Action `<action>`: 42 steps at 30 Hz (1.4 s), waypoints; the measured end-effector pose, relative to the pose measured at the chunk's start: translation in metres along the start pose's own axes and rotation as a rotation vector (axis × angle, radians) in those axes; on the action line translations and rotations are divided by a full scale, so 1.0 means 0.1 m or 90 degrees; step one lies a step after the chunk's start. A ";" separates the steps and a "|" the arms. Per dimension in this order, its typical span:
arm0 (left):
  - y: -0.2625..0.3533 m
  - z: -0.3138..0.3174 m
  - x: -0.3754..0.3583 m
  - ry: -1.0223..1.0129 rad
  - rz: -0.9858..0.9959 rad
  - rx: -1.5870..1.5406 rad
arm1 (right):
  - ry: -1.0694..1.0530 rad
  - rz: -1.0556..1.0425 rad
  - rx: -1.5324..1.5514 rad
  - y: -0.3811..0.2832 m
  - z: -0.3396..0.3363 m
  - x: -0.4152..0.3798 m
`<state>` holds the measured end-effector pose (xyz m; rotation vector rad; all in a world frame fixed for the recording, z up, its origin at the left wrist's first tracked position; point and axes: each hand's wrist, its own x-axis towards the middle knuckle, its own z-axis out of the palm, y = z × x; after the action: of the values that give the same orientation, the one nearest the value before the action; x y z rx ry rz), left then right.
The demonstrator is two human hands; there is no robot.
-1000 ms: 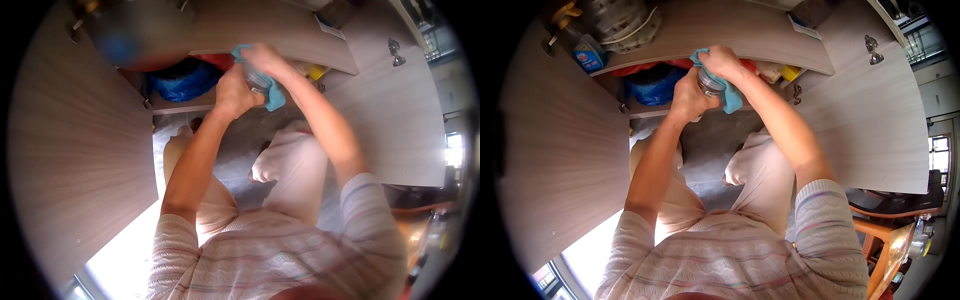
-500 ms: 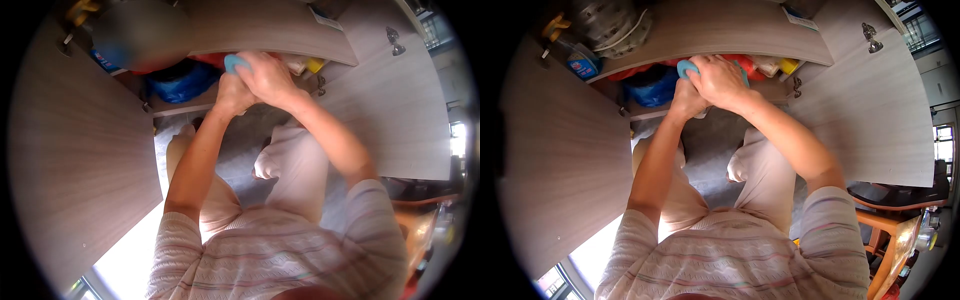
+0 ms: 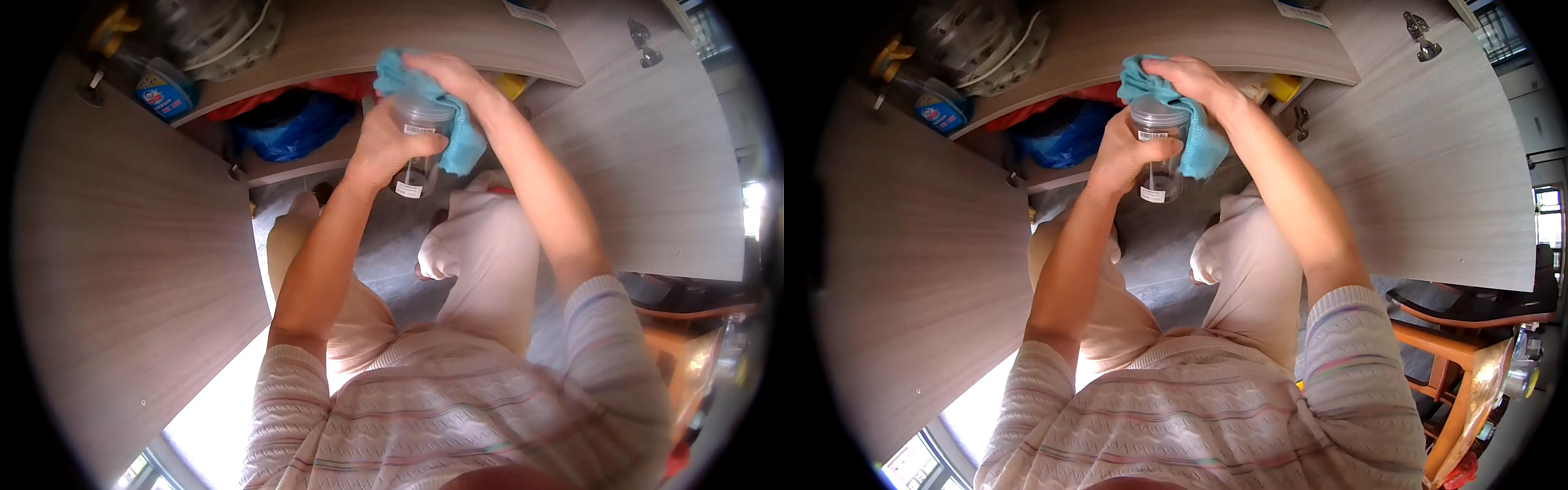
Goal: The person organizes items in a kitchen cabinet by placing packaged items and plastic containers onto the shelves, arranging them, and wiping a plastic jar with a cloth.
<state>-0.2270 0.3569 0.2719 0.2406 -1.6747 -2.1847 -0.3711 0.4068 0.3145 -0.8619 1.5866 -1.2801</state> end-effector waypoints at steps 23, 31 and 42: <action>-0.10 -0.22 0.20 0.130 -0.053 -0.393 | 0.338 -0.180 0.001 0.12 0.46 0.01; 0.02 -0.18 0.14 0.030 -0.140 -0.458 | 0.302 -0.202 -0.312 0.55 0.14 0.19; 0.08 -0.29 0.24 0.167 -0.041 -0.439 | 0.263 -0.193 -0.221 0.24 0.20 -0.37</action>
<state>-0.2370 0.3197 0.2732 0.3649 -0.7229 -2.4960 -0.3383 0.4387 0.2981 -1.1391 2.1090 -1.4871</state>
